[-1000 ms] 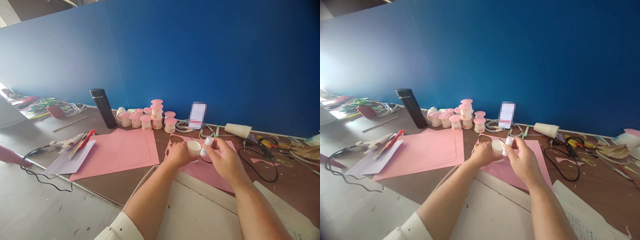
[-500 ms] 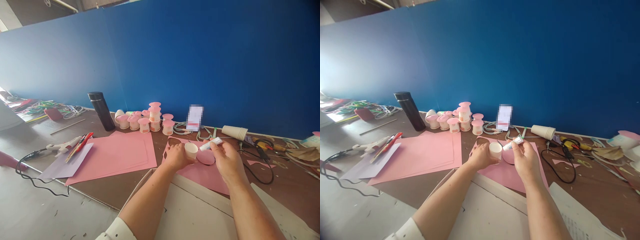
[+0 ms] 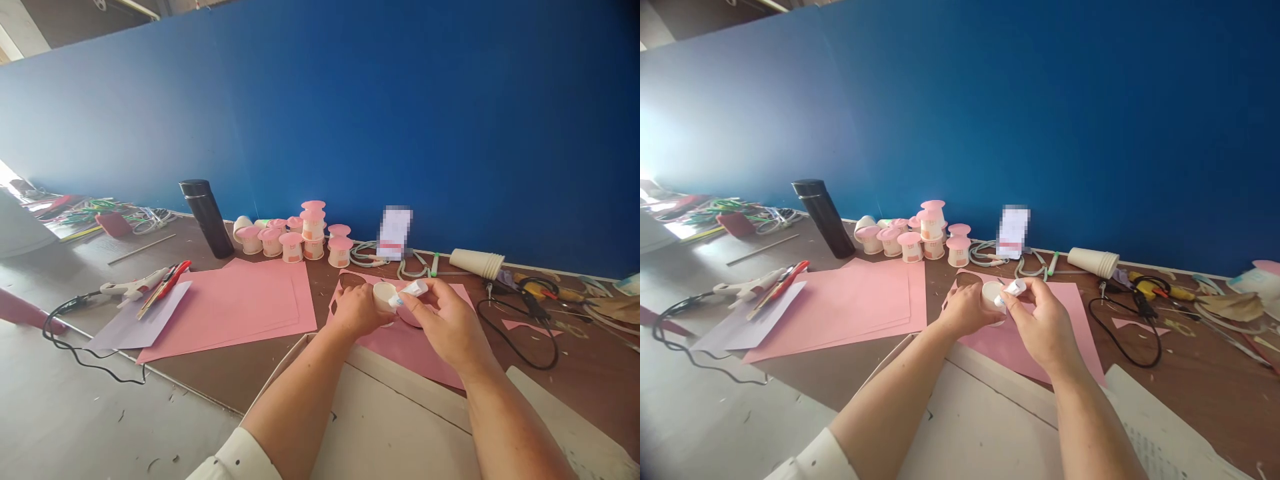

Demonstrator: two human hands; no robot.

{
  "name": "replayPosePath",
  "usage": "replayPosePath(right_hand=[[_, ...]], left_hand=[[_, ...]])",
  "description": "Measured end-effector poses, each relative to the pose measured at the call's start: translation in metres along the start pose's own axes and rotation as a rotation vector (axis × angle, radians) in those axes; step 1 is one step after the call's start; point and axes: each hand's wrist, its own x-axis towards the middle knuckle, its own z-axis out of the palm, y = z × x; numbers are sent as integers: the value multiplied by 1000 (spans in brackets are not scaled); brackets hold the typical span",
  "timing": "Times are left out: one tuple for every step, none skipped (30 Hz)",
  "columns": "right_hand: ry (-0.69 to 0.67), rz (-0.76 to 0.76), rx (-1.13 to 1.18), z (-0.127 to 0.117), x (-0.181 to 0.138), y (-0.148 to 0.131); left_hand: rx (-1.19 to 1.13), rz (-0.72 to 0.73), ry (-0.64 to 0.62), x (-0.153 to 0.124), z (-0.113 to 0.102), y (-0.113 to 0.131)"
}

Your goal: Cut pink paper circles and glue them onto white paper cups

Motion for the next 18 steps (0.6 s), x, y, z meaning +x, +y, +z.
replayPosePath(right_hand=[[0,-19,-16,0,0,0],[0,-31,-38,0,-1,0],[5,-31,-64,-1,0,0],[14,-20,-86,-2,0,0],[29,5,-94,-3,1,1],[59,43,-78,-4,2,2],[93,90,-28,-5,4,4],[119,139,61,-5,5,6],[131,184,185,-6,7,8],[120,221,330,-6,9,10],[99,254,470,-6,11,13],[71,285,591,-5,13,14],[46,320,683,-5,14,16],[27,357,747,-4,15,17],[11,392,791,-4,15,18],[-8,422,826,-3,16,19],[-26,445,855,-3,16,19],[-47,460,877,-3,16,19]], left_hand=[[-2,3,-1,0,0,0],[-6,7,-2,0,0,0],[-10,10,-1,0,1,-1],[-12,11,2,1,1,-1],[-13,11,3,1,2,-1],[-13,7,4,1,2,-1],[-13,1,2,1,2,-1],[-12,-6,-3,1,1,0],[-12,-11,-9,0,1,0],[-12,-12,-14,0,0,1],[-12,-11,-16,-1,-1,2],[-13,-9,-13,-1,-2,2],[-14,-6,-8,-1,-2,2],[-17,-5,-2,-1,-2,2],[-20,-5,3,-1,-1,2],[-21,-5,5,0,-1,1],[-19,-7,7,0,0,1],[-14,-8,5,0,1,1]])
